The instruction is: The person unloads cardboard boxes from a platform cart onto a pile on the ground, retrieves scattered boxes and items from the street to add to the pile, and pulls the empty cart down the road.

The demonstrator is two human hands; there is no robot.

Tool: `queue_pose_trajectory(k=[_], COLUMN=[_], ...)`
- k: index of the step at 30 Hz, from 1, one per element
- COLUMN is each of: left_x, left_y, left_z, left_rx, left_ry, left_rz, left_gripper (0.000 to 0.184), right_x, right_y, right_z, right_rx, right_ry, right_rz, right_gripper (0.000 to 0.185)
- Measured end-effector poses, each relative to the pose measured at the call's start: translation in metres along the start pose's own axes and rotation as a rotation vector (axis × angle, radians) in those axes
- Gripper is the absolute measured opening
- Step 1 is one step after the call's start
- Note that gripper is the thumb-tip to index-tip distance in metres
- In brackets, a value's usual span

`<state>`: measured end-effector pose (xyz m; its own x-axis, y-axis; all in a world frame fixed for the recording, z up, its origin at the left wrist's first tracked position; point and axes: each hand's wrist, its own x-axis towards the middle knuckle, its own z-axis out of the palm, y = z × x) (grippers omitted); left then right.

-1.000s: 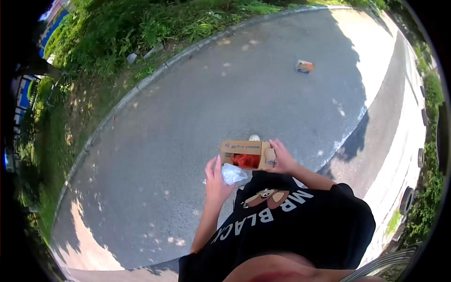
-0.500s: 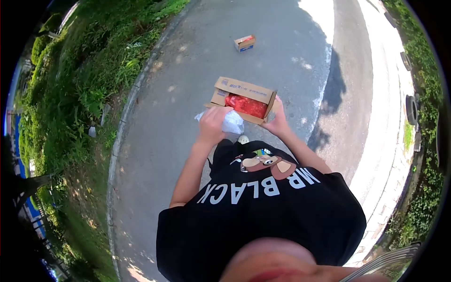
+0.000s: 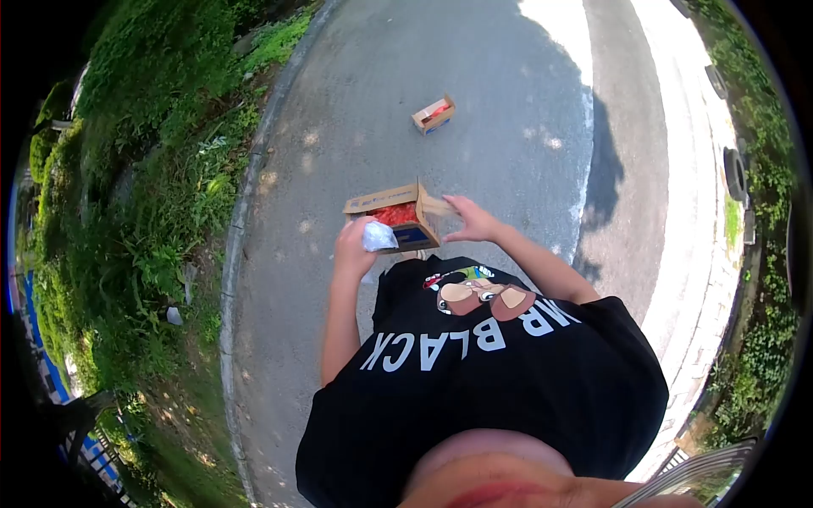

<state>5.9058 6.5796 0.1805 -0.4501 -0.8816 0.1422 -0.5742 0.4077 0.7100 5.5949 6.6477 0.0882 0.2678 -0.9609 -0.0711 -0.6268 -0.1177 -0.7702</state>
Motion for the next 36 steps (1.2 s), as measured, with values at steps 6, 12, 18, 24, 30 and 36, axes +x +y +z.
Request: queue_pose_trajectory(k=[6,12,18,24,30,36], left_x=[0.09,0.168,0.227,0.266,0.344,0.424], left_y=[-0.091,-0.141,-0.198,-0.195,-0.184,-0.161], left_z=[-0.014,-0.014,0.019,0.031,0.004,-0.011], left_rx=[0.066,0.229,0.284,0.585,0.771,0.861], left_ry=[0.004,-0.045,-0.104,-0.296,-0.693,-0.926], left_rz=[-0.235,-0.449,-0.83,-1.117,-1.279,-1.351], left_gripper=[0.035,0.039,0.034,0.036,0.049,0.051], right_x=[0.095,0.219,0.359,0.468,0.474,0.473], right_y=[0.195,0.325,0.485,0.674,0.757,0.725], right_z=[-0.019,-0.062,-0.033,0.021,0.058,-0.059], right_rx=[-0.165,-0.301,-0.423,-0.832,-0.632,-0.337], right_ry=[-0.064,-0.204,-0.392,-0.552,-0.682,-0.535], right_rz=[0.421,0.743,0.849,0.344,0.455,0.682], right_gripper=[0.052,0.041,0.035,0.032,0.031,0.027])
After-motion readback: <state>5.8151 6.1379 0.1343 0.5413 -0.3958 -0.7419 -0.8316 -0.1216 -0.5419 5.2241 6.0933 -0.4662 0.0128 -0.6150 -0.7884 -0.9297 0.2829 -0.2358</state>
